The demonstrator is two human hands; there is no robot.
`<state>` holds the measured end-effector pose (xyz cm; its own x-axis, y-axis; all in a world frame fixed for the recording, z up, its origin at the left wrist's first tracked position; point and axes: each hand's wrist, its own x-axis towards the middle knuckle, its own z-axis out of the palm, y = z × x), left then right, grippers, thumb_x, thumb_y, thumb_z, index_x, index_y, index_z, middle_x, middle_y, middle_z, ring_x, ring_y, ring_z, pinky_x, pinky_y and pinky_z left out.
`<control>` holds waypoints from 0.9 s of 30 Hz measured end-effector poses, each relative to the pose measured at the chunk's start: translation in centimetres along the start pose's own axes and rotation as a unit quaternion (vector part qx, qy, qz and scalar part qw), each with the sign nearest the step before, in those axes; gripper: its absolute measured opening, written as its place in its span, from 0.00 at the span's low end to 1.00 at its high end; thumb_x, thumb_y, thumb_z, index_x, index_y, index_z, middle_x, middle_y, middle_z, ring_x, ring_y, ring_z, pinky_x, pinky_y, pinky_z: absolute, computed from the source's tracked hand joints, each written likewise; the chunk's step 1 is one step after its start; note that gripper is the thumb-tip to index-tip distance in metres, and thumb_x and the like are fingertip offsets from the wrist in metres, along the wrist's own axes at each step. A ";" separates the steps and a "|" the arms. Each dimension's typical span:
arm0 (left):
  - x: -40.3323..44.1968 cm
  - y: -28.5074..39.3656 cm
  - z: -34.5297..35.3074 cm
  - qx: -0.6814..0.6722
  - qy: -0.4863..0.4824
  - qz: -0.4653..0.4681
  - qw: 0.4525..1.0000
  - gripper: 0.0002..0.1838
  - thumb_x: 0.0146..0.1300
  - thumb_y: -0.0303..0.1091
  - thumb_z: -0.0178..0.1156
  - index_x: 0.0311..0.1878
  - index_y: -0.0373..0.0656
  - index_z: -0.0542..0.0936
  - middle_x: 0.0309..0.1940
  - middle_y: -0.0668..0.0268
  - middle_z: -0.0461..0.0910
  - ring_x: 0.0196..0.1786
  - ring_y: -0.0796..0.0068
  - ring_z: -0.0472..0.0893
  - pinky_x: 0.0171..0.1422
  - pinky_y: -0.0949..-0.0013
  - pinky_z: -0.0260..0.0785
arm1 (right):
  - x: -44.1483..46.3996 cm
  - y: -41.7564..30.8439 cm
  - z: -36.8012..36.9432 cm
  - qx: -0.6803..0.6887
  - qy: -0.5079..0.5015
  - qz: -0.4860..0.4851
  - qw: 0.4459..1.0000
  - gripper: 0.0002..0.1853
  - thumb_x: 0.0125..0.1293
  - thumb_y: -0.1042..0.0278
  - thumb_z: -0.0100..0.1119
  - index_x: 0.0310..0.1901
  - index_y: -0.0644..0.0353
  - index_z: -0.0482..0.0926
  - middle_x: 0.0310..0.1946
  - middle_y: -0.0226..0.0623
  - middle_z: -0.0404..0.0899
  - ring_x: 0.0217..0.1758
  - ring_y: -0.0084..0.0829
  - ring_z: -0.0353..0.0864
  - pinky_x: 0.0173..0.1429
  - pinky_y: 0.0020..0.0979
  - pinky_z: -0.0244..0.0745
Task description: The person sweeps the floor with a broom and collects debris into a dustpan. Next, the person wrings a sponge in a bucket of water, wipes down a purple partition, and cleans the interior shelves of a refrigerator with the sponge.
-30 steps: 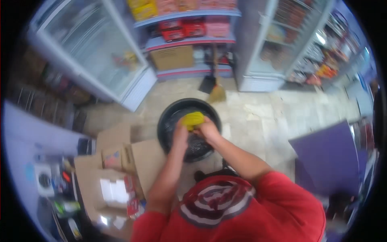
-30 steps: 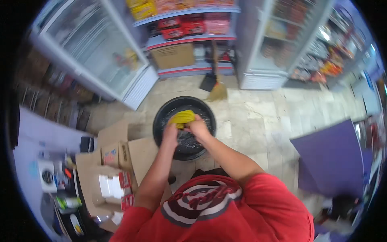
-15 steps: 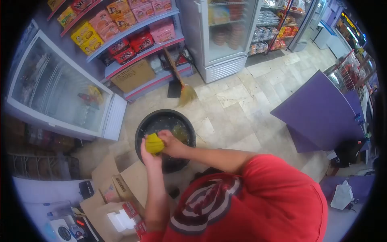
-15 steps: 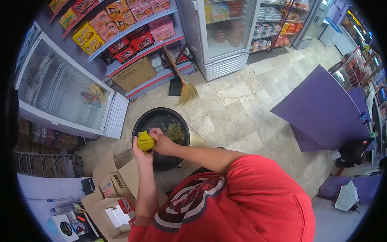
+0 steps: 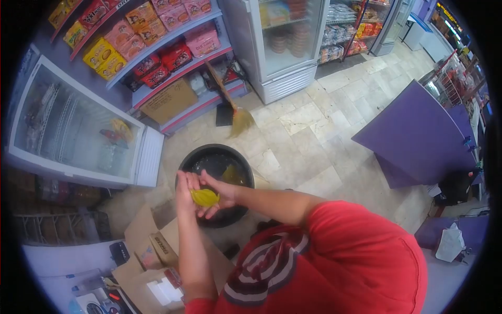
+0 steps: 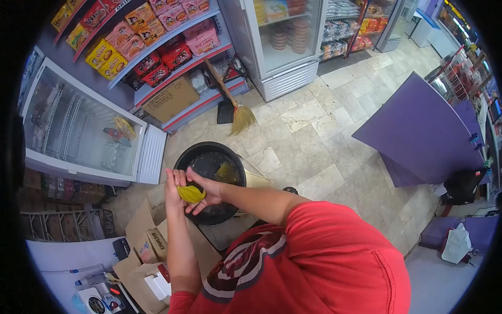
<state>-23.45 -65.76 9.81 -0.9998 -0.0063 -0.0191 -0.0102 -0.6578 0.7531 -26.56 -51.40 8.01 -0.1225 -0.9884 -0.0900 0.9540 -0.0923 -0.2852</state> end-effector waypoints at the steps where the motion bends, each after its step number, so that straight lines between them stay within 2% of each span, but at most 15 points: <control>1: 0.2 0.2 -0.4 0.029 0.022 -0.017 0.999 0.20 0.68 0.53 0.50 0.33 0.44 0.73 0.21 0.69 0.66 0.31 0.72 0.70 0.40 0.67 0.68 | 0.6 0.2 -0.5 0.001 -0.001 0.000 1.000 0.36 0.59 0.37 0.58 0.61 0.54 0.65 0.42 0.41 0.77 0.30 0.33 0.77 0.38 0.29 0.76; 4: 1.0 0.7 -1.4 0.086 0.063 -0.049 0.993 0.20 0.68 0.51 0.52 0.32 0.43 0.73 0.18 0.69 0.66 0.28 0.73 0.70 0.33 0.69 0.65 | 3.3 0.7 -3.4 -0.239 0.032 -0.001 0.971 0.38 0.56 0.42 0.63 0.61 0.57 0.62 0.34 0.38 0.80 0.31 0.36 0.82 0.34 0.31 0.77; 7: 2.0 0.5 -2.0 0.234 0.173 -0.089 0.953 0.17 0.68 0.48 0.54 0.32 0.42 0.75 0.18 0.71 0.66 0.25 0.76 0.69 0.29 0.71 0.63 | 4.0 0.3 -4.0 -0.333 0.093 -0.017 0.938 0.38 0.54 0.49 0.66 0.61 0.60 0.61 0.32 0.38 0.80 0.34 0.36 0.83 0.33 0.32 0.77; 9: 2.4 -0.9 -4.1 0.253 0.195 -0.092 0.943 0.16 0.68 0.46 0.55 0.33 0.42 0.75 0.19 0.72 0.67 0.26 0.77 0.69 0.30 0.72 0.63 | 3.9 0.1 -3.4 -0.379 0.123 -0.026 0.917 0.38 0.53 0.52 0.67 0.61 0.61 0.61 0.30 0.38 0.80 0.36 0.37 0.84 0.33 0.33 0.77; 12: 2.5 -4.3 -8.3 0.290 0.239 -0.100 0.921 0.14 0.68 0.44 0.55 0.35 0.42 0.76 0.20 0.72 0.69 0.26 0.78 0.69 0.31 0.74 0.63 | 3.3 0.7 -1.5 -0.644 0.311 -0.014 0.699 0.36 0.53 0.62 0.63 0.61 0.67 0.59 0.31 0.45 0.80 0.34 0.40 0.83 0.33 0.39 0.76; 13: 2.5 -5.6 -9.6 0.299 0.282 -0.102 0.906 0.13 0.67 0.42 0.55 0.40 0.40 0.77 0.22 0.70 0.72 0.28 0.78 0.72 0.32 0.74 0.65 | 3.3 1.2 -1.8 -0.644 0.310 -0.016 0.699 0.36 0.53 0.62 0.63 0.61 0.67 0.59 0.31 0.45 0.80 0.34 0.40 0.83 0.33 0.39 0.76; 16: 2.2 -10.6 -16.8 0.268 0.379 -0.107 0.879 0.15 0.67 0.40 0.55 0.48 0.39 0.77 0.30 0.65 0.76 0.33 0.75 0.75 0.36 0.72 0.68 | 4.0 4.2 -5.1 -0.798 0.352 -0.081 0.482 0.27 0.58 0.64 0.55 0.58 0.66 0.63 0.38 0.50 0.80 0.37 0.43 0.83 0.38 0.43 0.76; 17: 2.5 -11.4 -18.2 0.225 0.431 -0.110 0.867 0.16 0.67 0.39 0.55 0.51 0.38 0.76 0.36 0.63 0.77 0.38 0.73 0.77 0.40 0.70 0.70 | 4.1 4.7 -6.1 -0.800 0.351 -0.085 0.479 0.27 0.58 0.64 0.55 0.58 0.66 0.63 0.38 0.50 0.80 0.37 0.43 0.83 0.38 0.43 0.76; 18: 2.6 -10.8 -15.8 0.225 0.429 -0.104 0.869 0.16 0.67 0.39 0.55 0.51 0.38 0.76 0.36 0.63 0.77 0.38 0.73 0.77 0.40 0.70 0.70 | 4.0 4.9 -7.1 -0.835 0.334 -0.123 0.419 0.26 0.59 0.64 0.54 0.57 0.65 0.63 0.37 0.51 0.80 0.36 0.43 0.83 0.38 0.44 0.76; 20: 1.3 -10.2 -10.1 0.115 0.521 -0.051 0.844 0.20 0.68 0.40 0.53 0.57 0.38 0.71 0.49 0.60 0.74 0.46 0.70 0.76 0.49 0.66 0.70 | 3.7 5.0 -8.5 -0.889 0.294 -0.195 0.291 0.23 0.59 0.65 0.51 0.56 0.65 0.64 0.35 0.53 0.80 0.33 0.44 0.83 0.37 0.45 0.76; 21: 1.1 -8.9 -8.4 0.114 0.517 -0.047 0.847 0.20 0.68 0.40 0.53 0.57 0.38 0.71 0.49 0.60 0.74 0.46 0.70 0.76 0.49 0.66 0.70 | 3.4 4.2 -8.2 -0.890 0.294 -0.199 0.286 0.23 0.59 0.65 0.51 0.56 0.65 0.64 0.35 0.53 0.80 0.33 0.44 0.83 0.37 0.45 0.76; 24: -0.9 -5.4 -2.2 0.094 0.350 0.035 0.931 0.21 0.68 0.35 0.50 0.63 0.41 0.66 0.60 0.61 0.67 0.59 0.66 0.70 0.62 0.61 0.64 | 1.8 1.0 -5.1 -0.807 0.298 -0.098 0.500 0.17 0.58 0.67 0.54 0.49 0.63 0.70 0.29 0.45 0.80 0.27 0.37 0.81 0.29 0.38 0.75; 25: -2.1 -3.7 0.9 0.101 0.287 0.074 0.950 0.22 0.67 0.33 0.51 0.64 0.43 0.65 0.62 0.61 0.66 0.63 0.64 0.68 0.65 0.60 0.62 | 1.4 -0.6 -3.9 -0.809 0.297 -0.101 0.496 0.17 0.58 0.67 0.54 0.49 0.63 0.70 0.29 0.45 0.80 0.27 0.37 0.81 0.29 0.38 0.75; 26: -3.4 -1.4 3.3 0.100 0.286 0.078 0.950 0.22 0.67 0.33 0.51 0.64 0.43 0.65 0.62 0.61 0.66 0.63 0.64 0.68 0.65 0.60 0.62 | 1.0 -2.4 -2.6 -0.692 0.242 -0.055 0.678 0.15 0.56 0.66 0.57 0.44 0.61 0.71 0.27 0.40 0.79 0.25 0.33 0.79 0.28 0.35 0.74; 27: -4.7 1.0 5.4 0.484 0.137 0.157 0.850 0.26 0.63 0.31 0.54 0.65 0.45 0.63 0.61 0.59 0.65 0.62 0.61 0.69 0.65 0.59 0.62 | 0.5 -4.0 -1.3 -0.539 0.175 -0.004 0.824 0.13 0.55 0.66 0.60 0.40 0.58 0.72 0.26 0.35 0.77 0.24 0.28 0.77 0.27 0.32 0.72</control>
<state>-18.83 -62.33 14.16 -0.9159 -0.3288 0.2304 0.1151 0.3347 0.9353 -30.77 -51.40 7.84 -0.3798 -0.8750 -0.3002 0.1795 0.2486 -0.9518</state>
